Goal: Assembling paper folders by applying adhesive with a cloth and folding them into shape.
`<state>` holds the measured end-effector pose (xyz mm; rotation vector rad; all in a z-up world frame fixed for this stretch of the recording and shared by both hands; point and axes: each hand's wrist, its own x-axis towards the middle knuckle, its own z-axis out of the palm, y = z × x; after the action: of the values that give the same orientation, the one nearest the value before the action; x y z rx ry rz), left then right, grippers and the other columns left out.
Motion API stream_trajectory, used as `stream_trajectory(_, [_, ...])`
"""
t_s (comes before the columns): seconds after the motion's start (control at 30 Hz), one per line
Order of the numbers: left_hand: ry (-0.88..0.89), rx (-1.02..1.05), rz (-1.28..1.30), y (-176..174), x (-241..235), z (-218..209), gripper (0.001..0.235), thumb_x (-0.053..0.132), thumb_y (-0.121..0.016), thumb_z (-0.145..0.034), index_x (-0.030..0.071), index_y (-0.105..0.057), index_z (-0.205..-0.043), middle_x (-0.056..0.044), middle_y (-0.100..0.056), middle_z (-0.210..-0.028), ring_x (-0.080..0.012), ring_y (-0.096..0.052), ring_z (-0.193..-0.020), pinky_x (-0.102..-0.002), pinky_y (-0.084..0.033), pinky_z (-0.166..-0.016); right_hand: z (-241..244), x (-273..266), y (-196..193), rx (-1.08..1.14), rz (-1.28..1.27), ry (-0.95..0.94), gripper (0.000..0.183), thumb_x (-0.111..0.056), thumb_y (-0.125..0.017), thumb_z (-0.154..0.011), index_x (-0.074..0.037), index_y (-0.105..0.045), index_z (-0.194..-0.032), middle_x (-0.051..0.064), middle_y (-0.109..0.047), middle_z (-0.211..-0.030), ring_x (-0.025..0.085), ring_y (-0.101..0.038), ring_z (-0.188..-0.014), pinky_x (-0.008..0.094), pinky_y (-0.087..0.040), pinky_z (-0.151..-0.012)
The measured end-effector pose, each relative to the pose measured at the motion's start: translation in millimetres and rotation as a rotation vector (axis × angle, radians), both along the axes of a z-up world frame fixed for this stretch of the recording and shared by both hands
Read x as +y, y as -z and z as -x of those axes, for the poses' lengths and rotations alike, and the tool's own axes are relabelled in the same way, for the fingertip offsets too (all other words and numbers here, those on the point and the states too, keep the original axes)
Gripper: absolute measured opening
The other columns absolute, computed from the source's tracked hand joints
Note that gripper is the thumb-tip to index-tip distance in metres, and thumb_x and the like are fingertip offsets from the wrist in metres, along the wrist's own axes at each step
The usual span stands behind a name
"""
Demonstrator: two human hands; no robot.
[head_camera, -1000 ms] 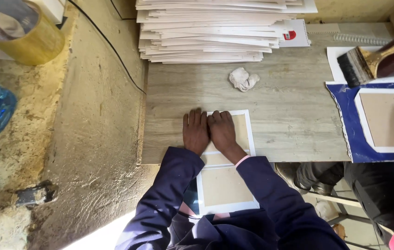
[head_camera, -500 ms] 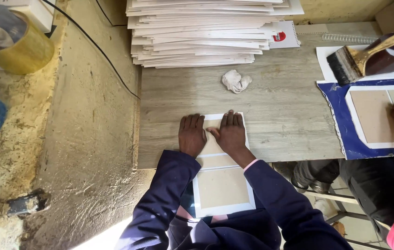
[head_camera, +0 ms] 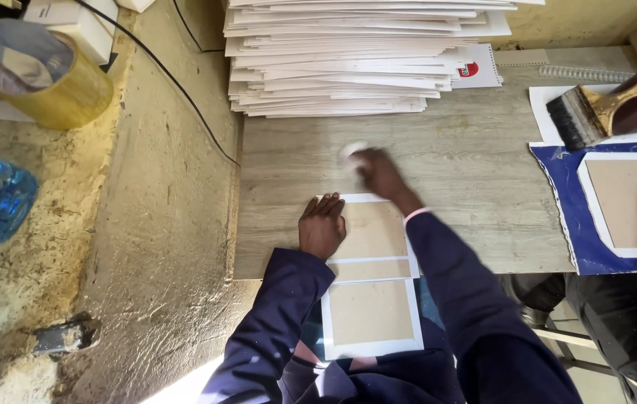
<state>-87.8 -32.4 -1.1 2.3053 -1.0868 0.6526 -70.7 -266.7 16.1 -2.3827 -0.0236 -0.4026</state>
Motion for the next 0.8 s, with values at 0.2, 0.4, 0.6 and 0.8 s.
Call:
stream_trajectory(0.2, [-0.087, -0.054, 0.059, 22.0, -4.1, -1.5, 0.026, 0.016, -0.073, -0.084, 0.026, -0.086, -0.104, 0.001, -0.085, -0.107, -0.0168, -0.081, -0.107, -0.039, -0.057, -0.102, 54.8, 19.9, -37.8, -0.069, 0.027, -0.238, 0.018, -0.034, -0.079, -0.099, -0.017, -0.073, -0.096, 0.009, -0.071, -0.098, 0.044, -0.071, -0.094, 0.052, -0.058, -0.087])
stream_trajectory(0.4, [-0.041, -0.022, 0.104, 0.4, 7.6, 0.9, 0.023, 0.01, -0.073, -0.083, 0.021, -0.086, -0.098, -0.003, -0.086, -0.103, -0.0202, -0.082, -0.103, -0.037, -0.06, -0.094, 106.3, -76.3, -41.6, 0.275, 0.068, 0.079, 0.013, -0.01, -0.08, -0.09, -0.015, -0.077, -0.102, 0.009, -0.078, -0.106, 0.04, -0.075, -0.109, 0.055, -0.057, -0.099])
stream_trajectory(0.6, [-0.253, 0.229, 0.228, 0.8, 95.0, 86.7, 0.041, 0.036, -0.076, -0.093, 0.027, -0.066, -0.055, 0.006, -0.065, -0.051, -0.0226, -0.072, -0.056, -0.034, -0.057, -0.071, 116.5, -74.2, -19.4, 0.271, 0.185, 0.259, 0.018, -0.011, -0.076, -0.092, -0.019, -0.076, -0.108, 0.008, -0.074, -0.109, 0.041, -0.073, -0.11, 0.054, -0.057, -0.098])
stream_trajectory(0.8, [-0.127, 1.187, 0.309, -18.4, 136.8, 152.8, 0.074, 0.051, -0.084, -0.094, -0.001, -0.065, -0.142, -0.03, -0.068, -0.141, -0.0499, -0.056, -0.142, -0.063, -0.044, -0.121, 114.6, -88.1, 12.4, 0.212, 0.333, 0.272, 0.017, -0.026, -0.08, -0.097, -0.024, -0.073, -0.113, 0.004, -0.071, -0.109, 0.04, -0.073, -0.109, 0.056, -0.058, -0.097])
